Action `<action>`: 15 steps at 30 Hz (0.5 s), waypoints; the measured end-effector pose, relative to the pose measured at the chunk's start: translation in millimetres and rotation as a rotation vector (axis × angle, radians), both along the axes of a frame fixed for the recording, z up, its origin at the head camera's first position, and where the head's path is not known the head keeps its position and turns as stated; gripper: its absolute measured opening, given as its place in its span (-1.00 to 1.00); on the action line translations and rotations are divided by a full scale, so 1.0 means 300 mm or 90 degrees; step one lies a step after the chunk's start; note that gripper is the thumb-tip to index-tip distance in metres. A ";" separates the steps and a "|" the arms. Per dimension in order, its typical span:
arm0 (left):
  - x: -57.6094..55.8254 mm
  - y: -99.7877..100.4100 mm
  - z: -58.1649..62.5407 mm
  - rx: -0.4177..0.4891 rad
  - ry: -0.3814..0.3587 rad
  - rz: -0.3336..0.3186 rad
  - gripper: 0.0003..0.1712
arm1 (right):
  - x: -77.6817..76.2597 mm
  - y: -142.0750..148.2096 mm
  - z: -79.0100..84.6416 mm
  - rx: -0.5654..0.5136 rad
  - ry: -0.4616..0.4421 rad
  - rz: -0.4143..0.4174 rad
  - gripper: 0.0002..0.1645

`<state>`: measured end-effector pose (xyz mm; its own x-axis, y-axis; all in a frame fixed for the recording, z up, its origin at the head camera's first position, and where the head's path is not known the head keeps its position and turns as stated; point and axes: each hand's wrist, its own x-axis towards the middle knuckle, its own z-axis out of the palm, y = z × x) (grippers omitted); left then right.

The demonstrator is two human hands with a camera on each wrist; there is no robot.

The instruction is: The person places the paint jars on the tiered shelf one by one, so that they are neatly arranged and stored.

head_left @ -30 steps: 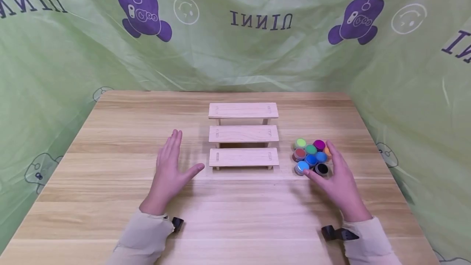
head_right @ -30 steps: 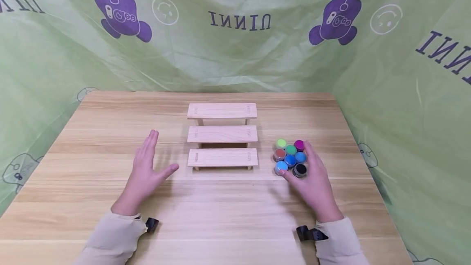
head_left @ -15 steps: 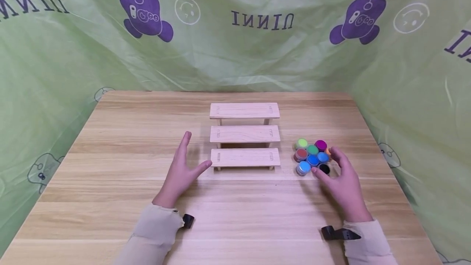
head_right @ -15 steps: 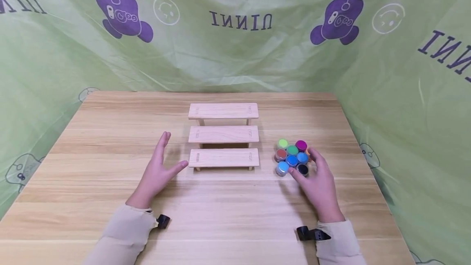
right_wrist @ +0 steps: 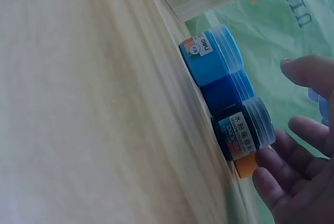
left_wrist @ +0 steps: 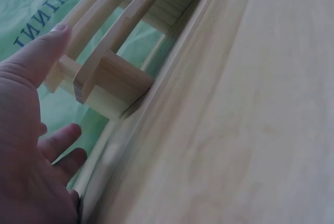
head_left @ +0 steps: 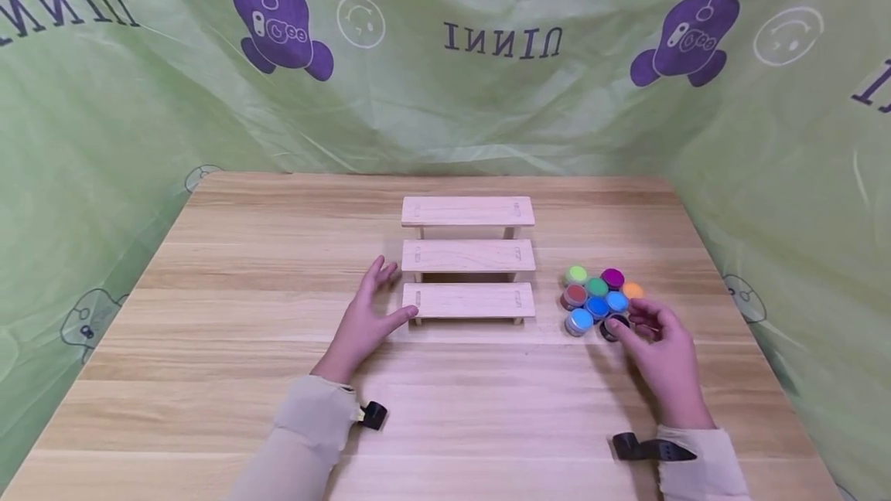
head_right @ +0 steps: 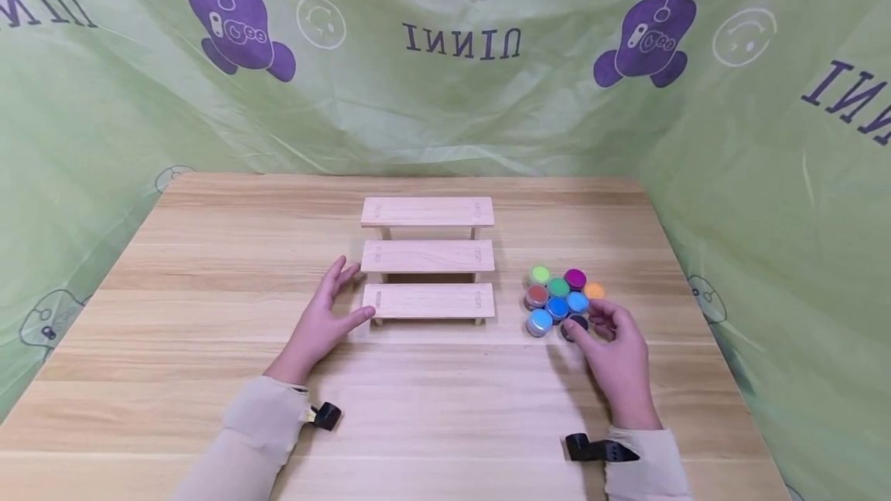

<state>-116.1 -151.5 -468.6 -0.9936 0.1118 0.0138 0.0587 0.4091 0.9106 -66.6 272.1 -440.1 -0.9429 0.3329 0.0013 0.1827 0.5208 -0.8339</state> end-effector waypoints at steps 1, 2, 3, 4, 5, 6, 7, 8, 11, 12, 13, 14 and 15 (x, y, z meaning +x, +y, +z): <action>-0.001 0.002 -0.004 -0.004 0.003 -0.003 0.31 | 0.001 0.003 -0.003 -0.003 -0.004 0.003 -0.28; -0.003 0.003 -0.008 -0.011 0.005 -0.008 0.30 | 0.002 0.006 -0.006 -0.005 -0.009 0.005 -0.28; -0.004 0.005 -0.011 -0.022 0.011 -0.016 0.29 | 0.003 0.009 -0.008 -0.007 -0.016 0.005 -0.28; -0.005 0.007 -0.013 -0.033 0.018 -0.023 0.28 | 0.004 0.012 -0.011 -0.009 -0.023 0.006 -0.27; -0.005 0.009 -0.015 -0.044 0.024 -0.029 0.26 | 0.004 0.016 -0.013 -0.012 -0.029 0.006 -0.27; -0.006 0.011 -0.016 -0.057 0.030 -0.036 0.24 | 0.005 0.019 -0.015 -0.013 -0.035 0.008 -0.27; -0.005 0.012 -0.017 -0.069 0.034 -0.039 0.21 | 0.005 0.022 -0.015 -0.010 -0.043 0.011 -0.26; -0.004 0.014 -0.018 -0.077 0.034 -0.040 0.18 | 0.004 0.025 -0.016 -0.003 -0.049 0.014 -0.26; -0.003 0.016 -0.018 -0.095 0.033 -0.038 0.06 | 0.002 0.029 -0.017 0.009 -0.065 0.026 -0.26; -0.004 0.016 -0.018 -0.099 0.033 -0.039 0.03 | 0.001 0.030 -0.017 0.013 -0.069 0.029 -0.26; -0.004 0.016 -0.018 -0.103 0.034 -0.038 -0.02 | 0.000 0.031 -0.017 0.017 -0.072 0.032 -0.26; -0.006 0.015 -0.018 -0.107 0.035 -0.038 -0.05 | -0.001 0.031 -0.018 0.018 -0.074 0.034 -0.27; -0.007 0.015 -0.018 -0.112 0.039 -0.040 -0.08 | -0.002 0.031 -0.018 0.018 -0.076 0.036 -0.27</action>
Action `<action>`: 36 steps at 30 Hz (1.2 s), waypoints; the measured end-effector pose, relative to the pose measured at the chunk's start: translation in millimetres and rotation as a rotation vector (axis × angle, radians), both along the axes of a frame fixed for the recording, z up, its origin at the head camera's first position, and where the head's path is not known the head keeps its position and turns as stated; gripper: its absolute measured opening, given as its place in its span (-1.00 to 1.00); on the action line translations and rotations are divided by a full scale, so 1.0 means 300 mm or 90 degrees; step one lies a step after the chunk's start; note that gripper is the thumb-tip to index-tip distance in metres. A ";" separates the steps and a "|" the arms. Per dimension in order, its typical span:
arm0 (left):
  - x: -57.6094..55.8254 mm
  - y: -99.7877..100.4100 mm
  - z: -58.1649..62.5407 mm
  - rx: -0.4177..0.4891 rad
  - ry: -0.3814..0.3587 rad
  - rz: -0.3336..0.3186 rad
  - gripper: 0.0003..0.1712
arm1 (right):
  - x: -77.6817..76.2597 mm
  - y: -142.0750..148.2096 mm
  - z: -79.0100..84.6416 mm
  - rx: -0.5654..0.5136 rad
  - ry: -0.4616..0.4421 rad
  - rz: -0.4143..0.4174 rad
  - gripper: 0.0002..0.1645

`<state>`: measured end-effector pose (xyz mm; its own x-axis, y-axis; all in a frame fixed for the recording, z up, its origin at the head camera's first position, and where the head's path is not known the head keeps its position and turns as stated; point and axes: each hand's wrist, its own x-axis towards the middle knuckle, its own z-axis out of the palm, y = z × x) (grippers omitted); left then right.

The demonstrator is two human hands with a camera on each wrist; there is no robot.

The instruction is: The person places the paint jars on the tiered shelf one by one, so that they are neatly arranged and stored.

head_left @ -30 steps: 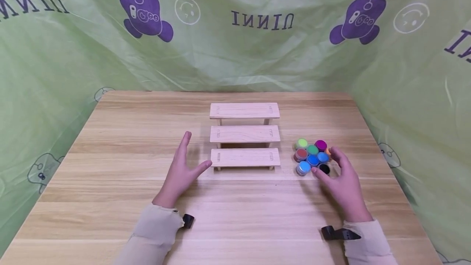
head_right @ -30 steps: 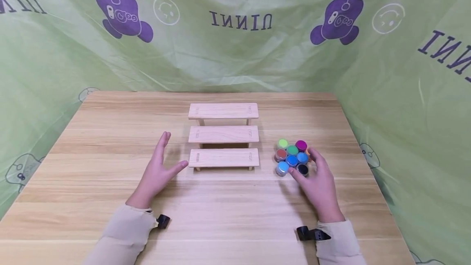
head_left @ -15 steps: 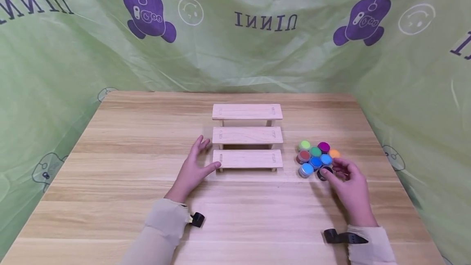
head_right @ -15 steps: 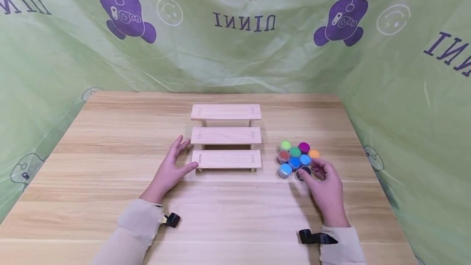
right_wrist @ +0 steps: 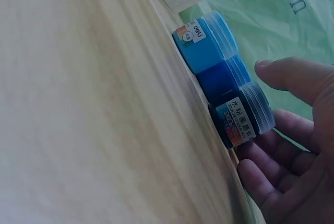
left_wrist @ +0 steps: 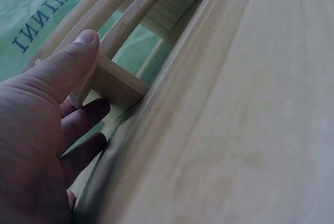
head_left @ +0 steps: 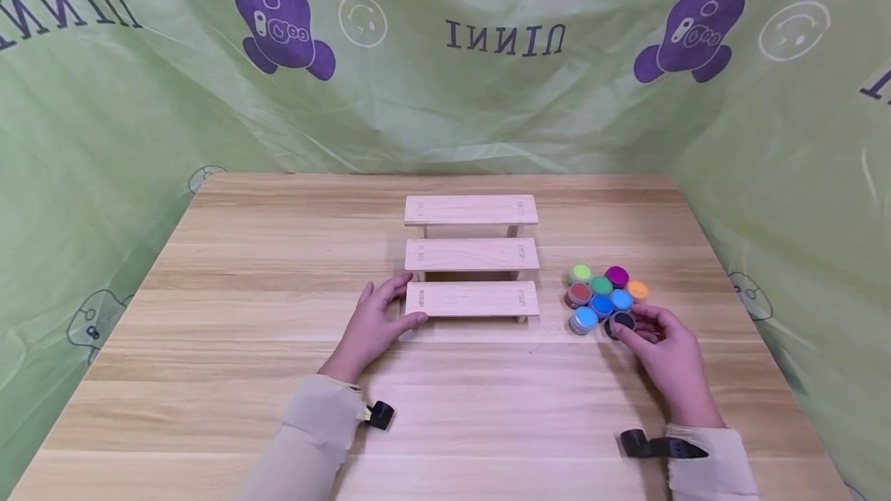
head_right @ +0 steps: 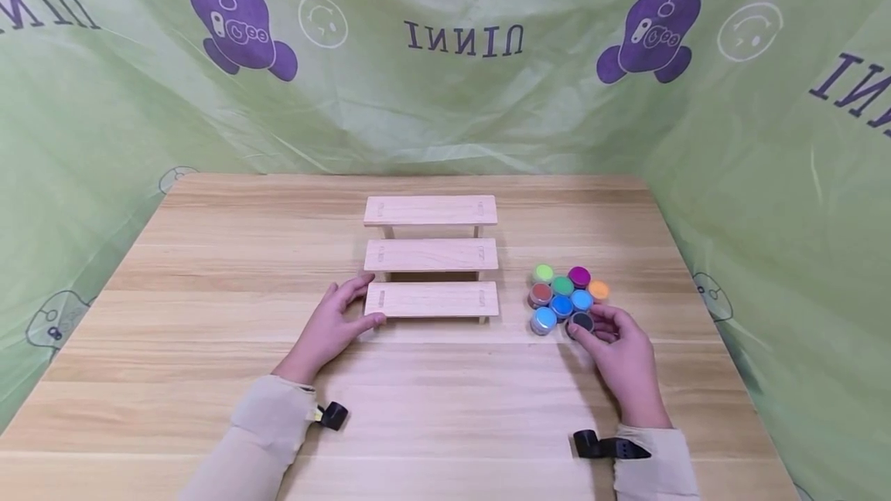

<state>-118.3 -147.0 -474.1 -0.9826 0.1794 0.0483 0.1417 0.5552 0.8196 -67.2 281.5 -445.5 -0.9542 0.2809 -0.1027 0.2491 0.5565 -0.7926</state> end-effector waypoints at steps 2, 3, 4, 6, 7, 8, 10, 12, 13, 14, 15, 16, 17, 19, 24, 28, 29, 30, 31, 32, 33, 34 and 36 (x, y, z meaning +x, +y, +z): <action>-0.002 0.000 -0.002 -0.005 0.002 -0.001 -0.11 | -0.001 0.001 0.000 0.005 -0.002 0.000 -0.28; -0.002 0.000 -0.002 -0.007 0.002 0.001 -0.12 | -0.002 0.002 0.000 0.009 -0.003 0.001 -0.29; -0.002 0.000 -0.003 -0.009 0.002 0.002 -0.12 | -0.002 0.002 -0.001 0.014 -0.005 0.001 -0.29; -0.001 0.001 -0.003 -0.014 0.000 0.003 -0.11 | 0.000 0.002 -0.002 0.023 -0.011 0.001 -0.30; 0.000 0.001 -0.002 -0.015 0.000 0.004 -0.11 | 0.000 0.002 -0.003 0.027 -0.013 0.001 -0.29; 0.001 0.002 0.000 -0.015 -0.001 0.004 -0.11 | 0.001 0.002 -0.003 0.032 -0.016 0.002 -0.28; 0.003 0.003 0.001 -0.019 -0.004 0.007 -0.11 | 0.002 0.003 -0.005 0.038 -0.021 0.004 -0.26; 0.004 0.003 0.001 -0.020 -0.003 0.005 -0.12 | 0.003 0.003 -0.006 0.042 -0.020 0.006 -0.25; 0.004 0.004 0.001 -0.019 -0.004 0.006 -0.13 | 0.003 0.003 -0.007 0.043 -0.019 0.007 -0.25; 0.005 0.004 0.002 -0.018 -0.002 0.006 -0.13 | 0.003 0.003 -0.007 0.046 -0.018 0.008 -0.25; 0.005 0.004 0.002 -0.017 -0.002 0.006 -0.13 | 0.003 0.003 -0.007 0.046 -0.015 0.008 -0.25; 0.006 0.004 0.003 -0.017 -0.001 0.005 -0.14 | 0.004 0.003 -0.007 0.046 -0.013 0.009 -0.26; 0.006 0.005 0.003 -0.015 0.001 0.005 -0.14 | 0.004 0.002 -0.006 0.046 -0.011 0.008 -0.26; 0.008 0.005 0.006 -0.012 -0.004 0.008 -0.14 | 0.004 0.001 -0.003 0.045 -0.005 0.007 -0.28; 0.007 0.007 0.008 -0.016 0.001 0.014 -0.14 | 0.005 -0.005 0.011 0.036 0.011 0.001 -0.32; 0.002 0.006 0.004 -0.004 0.009 0.012 -0.15 | 0.003 -0.012 0.022 0.024 0.016 -0.009 -0.31; 0.002 0.006 0.003 0.001 0.007 0.012 -0.15 | 0.004 -0.013 0.025 0.022 0.019 -0.011 -0.32; 0.001 0.005 0.001 0.006 0.004 0.011 -0.15 | 0.004 -0.014 0.027 0.020 0.023 -0.013 -0.33; 0.001 0.005 0.000 0.014 0.001 0.009 -0.15 | 0.006 -0.015 0.029 0.016 0.027 -0.013 -0.34; 0.001 0.005 -0.001 0.018 -0.002 0.008 -0.15 | 0.007 -0.016 0.032 0.009 0.030 -0.013 -0.34; 0.001 0.005 -0.002 0.020 -0.004 0.007 -0.15 | 0.009 -0.016 0.035 0.005 0.031 -0.012 -0.34; 0.001 0.005 -0.003 0.020 -0.006 0.006 -0.15 | 0.012 -0.017 0.040 -0.002 0.033 -0.012 -0.33; 0.001 0.005 -0.005 0.020 -0.009 0.005 -0.15 | 0.016 -0.020 0.050 -0.022 0.034 -0.010 -0.32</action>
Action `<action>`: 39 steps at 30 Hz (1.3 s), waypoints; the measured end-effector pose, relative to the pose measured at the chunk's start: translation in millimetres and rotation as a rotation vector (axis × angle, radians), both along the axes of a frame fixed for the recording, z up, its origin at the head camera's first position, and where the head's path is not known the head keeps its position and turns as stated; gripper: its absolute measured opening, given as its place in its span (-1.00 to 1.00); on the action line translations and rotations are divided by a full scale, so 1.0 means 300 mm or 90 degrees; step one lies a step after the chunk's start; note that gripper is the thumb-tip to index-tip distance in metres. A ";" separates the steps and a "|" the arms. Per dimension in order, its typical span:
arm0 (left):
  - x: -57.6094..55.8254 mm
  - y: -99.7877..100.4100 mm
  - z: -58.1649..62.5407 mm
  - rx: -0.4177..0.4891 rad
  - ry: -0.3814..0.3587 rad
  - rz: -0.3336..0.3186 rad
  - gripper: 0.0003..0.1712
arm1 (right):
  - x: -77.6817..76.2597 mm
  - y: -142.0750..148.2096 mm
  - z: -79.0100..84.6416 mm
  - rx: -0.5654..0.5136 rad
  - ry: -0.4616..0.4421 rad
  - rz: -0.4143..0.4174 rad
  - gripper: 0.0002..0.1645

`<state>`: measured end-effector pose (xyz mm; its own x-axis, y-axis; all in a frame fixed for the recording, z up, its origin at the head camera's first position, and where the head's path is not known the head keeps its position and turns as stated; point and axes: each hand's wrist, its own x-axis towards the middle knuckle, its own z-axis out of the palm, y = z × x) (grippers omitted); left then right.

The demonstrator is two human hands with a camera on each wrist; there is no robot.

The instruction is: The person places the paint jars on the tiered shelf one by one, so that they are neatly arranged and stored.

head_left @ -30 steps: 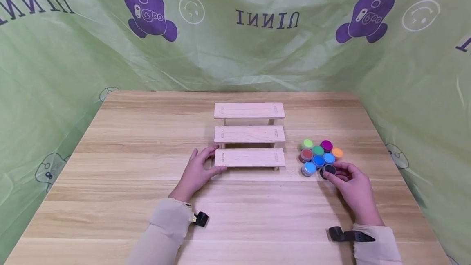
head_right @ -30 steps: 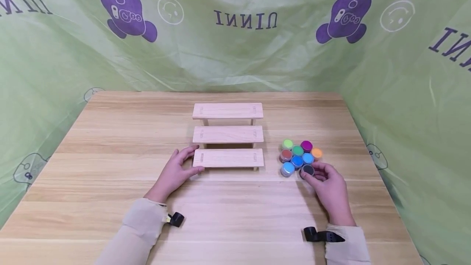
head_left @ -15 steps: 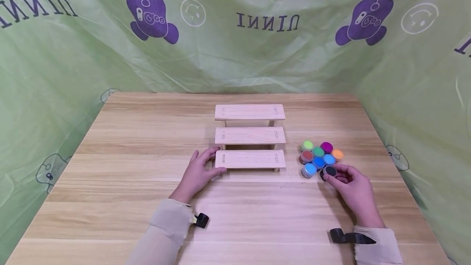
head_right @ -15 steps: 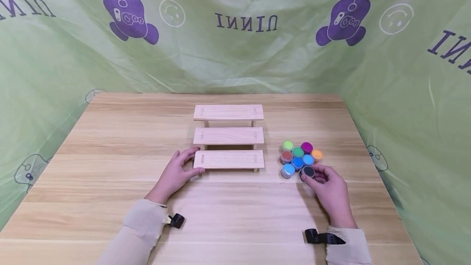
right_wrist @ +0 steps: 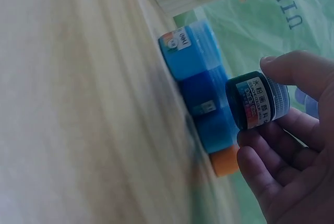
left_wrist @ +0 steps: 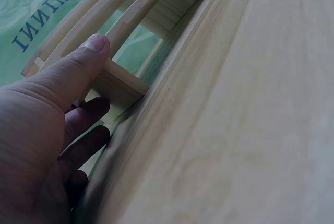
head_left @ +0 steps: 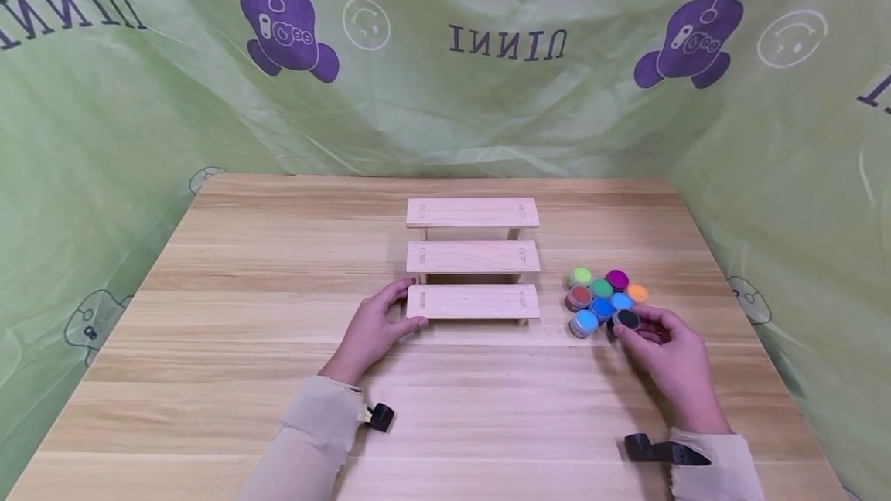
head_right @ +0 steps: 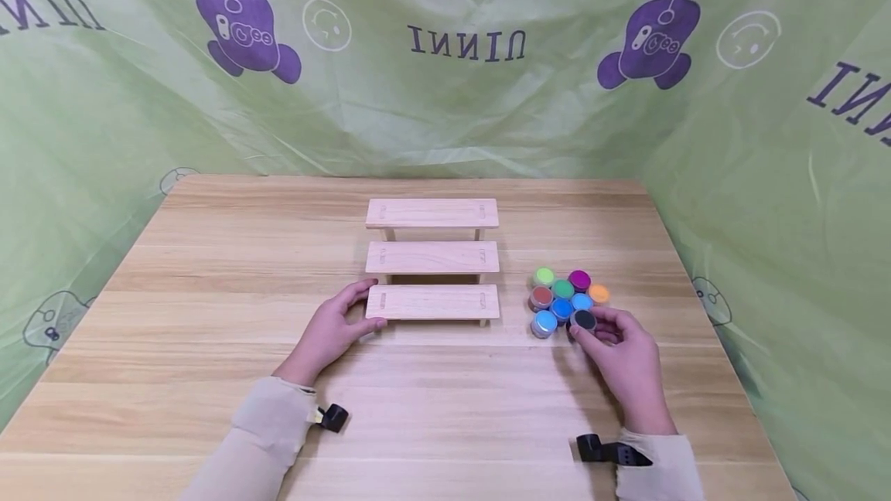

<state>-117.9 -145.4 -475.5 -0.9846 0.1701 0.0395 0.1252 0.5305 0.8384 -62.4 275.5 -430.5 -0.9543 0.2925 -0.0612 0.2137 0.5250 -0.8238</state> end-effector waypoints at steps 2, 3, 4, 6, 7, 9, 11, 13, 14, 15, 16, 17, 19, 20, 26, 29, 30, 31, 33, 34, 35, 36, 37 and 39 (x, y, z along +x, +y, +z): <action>0.001 0.000 0.000 -0.002 -0.001 0.001 -0.15 | 0.003 -0.005 0.011 -0.007 -0.001 0.004 -0.31; 0.001 0.000 0.000 -0.004 0.000 0.001 -0.15 | 0.004 -0.007 0.017 -0.007 0.002 0.007 -0.32; 0.001 0.000 0.000 -0.005 0.001 0.001 -0.15 | 0.005 -0.010 0.021 -0.006 0.007 0.010 -0.32; 0.001 0.000 0.001 -0.004 0.002 0.003 -0.15 | 0.005 -0.015 0.028 0.002 0.014 0.015 -0.34; 0.002 0.000 0.001 -0.003 0.003 0.003 -0.15 | 0.005 -0.018 0.032 0.007 0.017 0.018 -0.35; 0.001 0.001 0.000 -0.002 0.005 0.003 -0.15 | 0.004 -0.024 0.039 0.009 0.021 0.022 -0.35; 0.001 0.001 0.000 -0.002 0.008 0.002 -0.15 | 0.003 -0.031 0.045 0.011 0.025 0.026 -0.35; 0.001 0.001 -0.001 -0.003 0.008 0.002 -0.15 | 0.000 -0.040 0.051 0.007 0.033 0.032 -0.36; 0.001 0.001 -0.001 -0.003 0.008 0.001 -0.16 | -0.002 -0.044 0.055 0.006 0.038 0.035 -0.37; 0.002 0.001 0.000 -0.002 0.008 0.001 -0.16 | -0.005 -0.049 0.058 0.003 0.044 0.038 -0.38; 0.002 0.002 0.000 -0.002 0.007 0.001 -0.16 | -0.007 -0.054 0.061 0.002 0.048 0.041 -0.38; 0.002 0.002 0.001 -0.002 0.006 0.001 -0.16 | -0.010 -0.060 0.065 0.000 0.054 0.044 -0.39; 0.003 0.003 0.003 0.000 0.006 -0.001 -0.16 | -0.017 -0.073 0.072 -0.002 0.063 0.046 -0.42; 0.004 0.003 0.004 0.002 0.006 -0.001 -0.16 | -0.021 -0.079 0.076 -0.002 0.066 0.046 -0.43; 0.002 0.001 0.004 0.001 0.002 -0.001 -0.16 | -0.050 -0.115 0.092 -0.003 0.091 0.057 -0.43; 0.003 0.001 0.005 0.002 -0.002 0.001 -0.16 | -0.066 -0.131 0.098 -0.006 0.101 0.063 -0.43; 0.003 0.001 0.005 0.002 -0.001 0.001 -0.16 | -0.072 -0.137 0.101 -0.007 0.102 0.065 -0.44; 0.003 0.001 0.005 0.002 0.000 0.001 -0.17 | -0.077 -0.143 0.103 -0.008 0.103 0.066 -0.45; 0.003 0.001 0.006 0.002 0.002 -0.001 -0.17 | -0.088 -0.154 0.105 -0.006 0.108 0.073 -0.45; 0.003 0.001 0.006 0.002 0.003 -0.001 -0.17 | -0.094 -0.160 0.106 -0.004 0.110 0.078 -0.45; 0.003 0.001 0.006 0.001 0.004 -0.001 -0.16 | -0.099 -0.165 0.108 0.000 0.114 0.085 -0.45; 0.003 0.001 0.006 0.000 0.004 -0.002 -0.16 | -0.103 -0.170 0.109 0.004 0.116 0.091 -0.44; 0.003 0.001 0.006 0.000 0.004 -0.001 -0.16 | -0.108 -0.175 0.111 0.007 0.119 0.097 -0.44; 0.005 0.001 0.005 -0.001 0.003 -0.001 -0.16 | -0.118 -0.184 0.114 0.011 0.122 0.109 -0.42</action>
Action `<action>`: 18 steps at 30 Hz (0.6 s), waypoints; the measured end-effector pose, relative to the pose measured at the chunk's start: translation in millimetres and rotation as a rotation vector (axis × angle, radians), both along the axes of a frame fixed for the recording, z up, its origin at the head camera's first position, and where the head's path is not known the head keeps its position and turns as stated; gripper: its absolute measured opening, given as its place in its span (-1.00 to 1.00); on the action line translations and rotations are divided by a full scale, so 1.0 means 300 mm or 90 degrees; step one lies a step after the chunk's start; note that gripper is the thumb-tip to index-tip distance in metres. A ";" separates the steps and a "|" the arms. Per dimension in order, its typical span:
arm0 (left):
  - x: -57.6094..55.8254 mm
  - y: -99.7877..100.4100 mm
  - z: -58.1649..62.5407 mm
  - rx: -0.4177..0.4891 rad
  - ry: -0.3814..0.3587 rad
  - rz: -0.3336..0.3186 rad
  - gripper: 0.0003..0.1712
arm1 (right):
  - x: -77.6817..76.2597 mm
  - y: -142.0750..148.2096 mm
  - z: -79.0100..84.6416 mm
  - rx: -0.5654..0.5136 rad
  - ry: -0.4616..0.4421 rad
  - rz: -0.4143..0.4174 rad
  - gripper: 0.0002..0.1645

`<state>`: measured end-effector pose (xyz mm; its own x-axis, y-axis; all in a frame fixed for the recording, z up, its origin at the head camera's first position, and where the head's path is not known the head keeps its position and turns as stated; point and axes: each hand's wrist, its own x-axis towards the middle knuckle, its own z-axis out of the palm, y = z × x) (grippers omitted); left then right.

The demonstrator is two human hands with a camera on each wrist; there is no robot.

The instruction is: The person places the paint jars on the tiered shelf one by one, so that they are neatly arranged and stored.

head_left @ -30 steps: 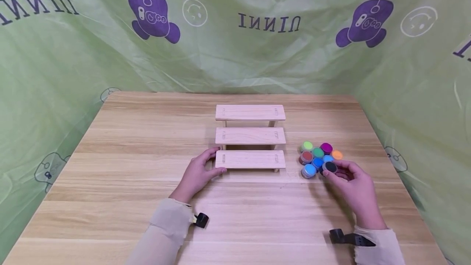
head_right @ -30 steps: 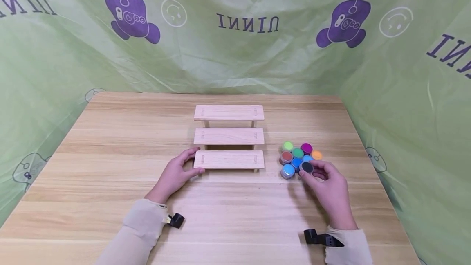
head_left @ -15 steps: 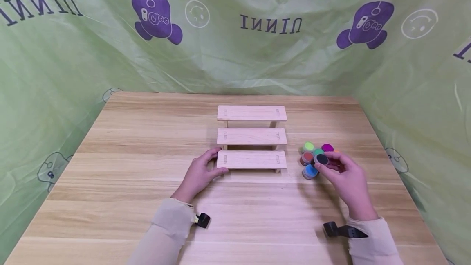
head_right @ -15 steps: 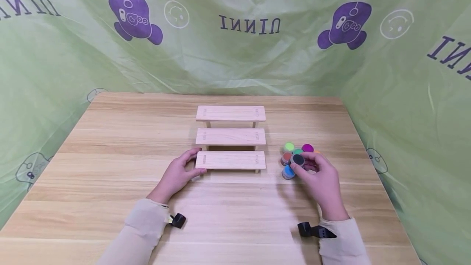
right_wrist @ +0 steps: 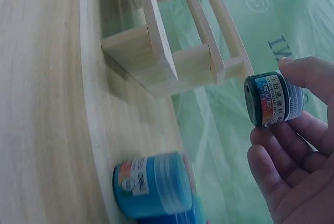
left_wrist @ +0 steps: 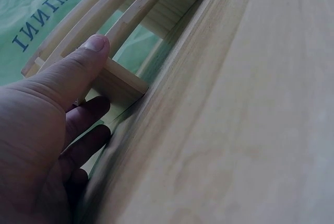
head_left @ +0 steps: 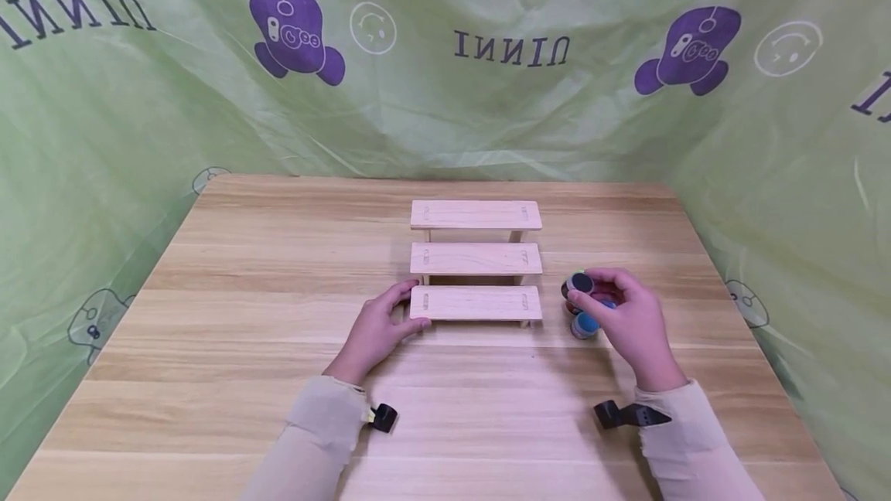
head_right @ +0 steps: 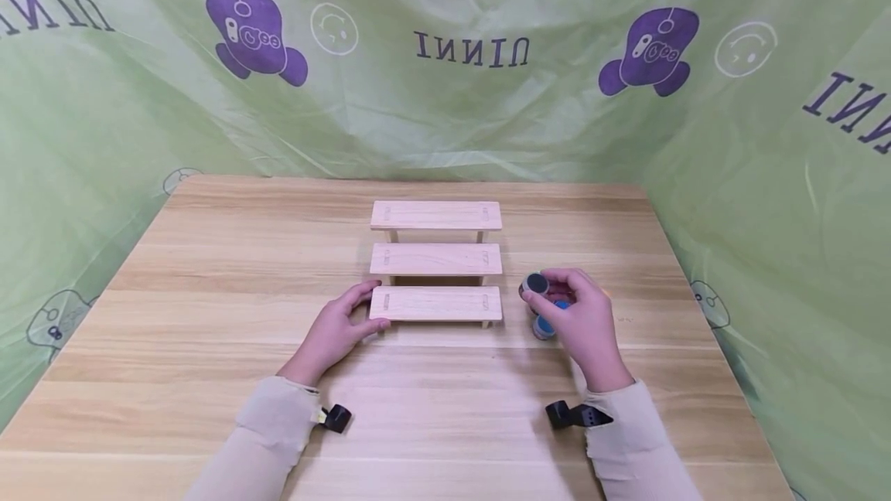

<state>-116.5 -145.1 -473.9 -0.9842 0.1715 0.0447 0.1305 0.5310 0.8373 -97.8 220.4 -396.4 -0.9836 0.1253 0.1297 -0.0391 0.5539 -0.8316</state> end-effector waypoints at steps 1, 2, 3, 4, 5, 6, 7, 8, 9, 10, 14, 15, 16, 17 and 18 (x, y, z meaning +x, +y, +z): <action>0.000 -0.001 -0.001 0.000 0.001 0.000 -0.15 | -0.005 -0.004 0.002 0.003 0.002 0.004 -0.42; 0.000 -0.001 -0.001 0.000 0.001 -0.001 -0.15 | -0.010 -0.008 0.004 0.004 0.003 0.006 -0.41; 0.000 -0.002 -0.003 0.000 0.003 -0.003 -0.15 | -0.016 -0.011 0.006 0.004 0.002 0.007 -0.41; 0.000 -0.002 -0.005 0.000 0.003 -0.004 -0.15 | -0.022 -0.014 0.008 0.002 0.002 0.010 -0.41; 0.000 -0.003 -0.007 0.001 0.005 -0.005 -0.15 | -0.027 -0.017 0.010 0.002 0.000 0.012 -0.40; 0.000 -0.003 -0.009 0.000 0.005 -0.006 -0.15 | -0.033 -0.019 0.013 0.001 -0.002 0.015 -0.40; -0.001 -0.003 -0.010 0.002 0.007 -0.006 -0.15 | -0.039 -0.022 0.016 0.000 -0.003 0.017 -0.39; 0.000 -0.003 -0.010 0.001 0.009 -0.006 -0.15 | -0.045 -0.024 0.018 -0.002 -0.004 0.021 -0.39; 0.000 -0.003 -0.011 0.001 0.010 -0.006 -0.15 | -0.052 -0.026 0.019 -0.002 -0.003 0.026 -0.39; 0.000 -0.002 -0.009 0.001 0.011 -0.005 -0.15 | -0.058 -0.028 0.020 -0.002 -0.001 0.031 -0.38; 0.003 -0.001 -0.003 0.002 0.025 -0.006 -0.16 | -0.083 -0.039 0.025 0.004 0.004 0.047 -0.37; 0.003 0.000 -0.001 0.004 0.027 -0.007 -0.16 | -0.089 -0.043 0.027 0.007 0.004 0.051 -0.36; 0.004 0.000 0.000 0.005 0.030 -0.008 -0.16 | -0.095 -0.046 0.030 0.013 0.002 0.054 -0.36; 0.004 -0.001 0.002 0.006 0.031 -0.009 -0.16 | -0.101 -0.049 0.034 0.019 0.000 0.058 -0.36; 0.004 -0.001 0.002 0.006 0.028 -0.009 -0.16 | -0.106 -0.052 0.039 0.025 -0.003 0.063 -0.36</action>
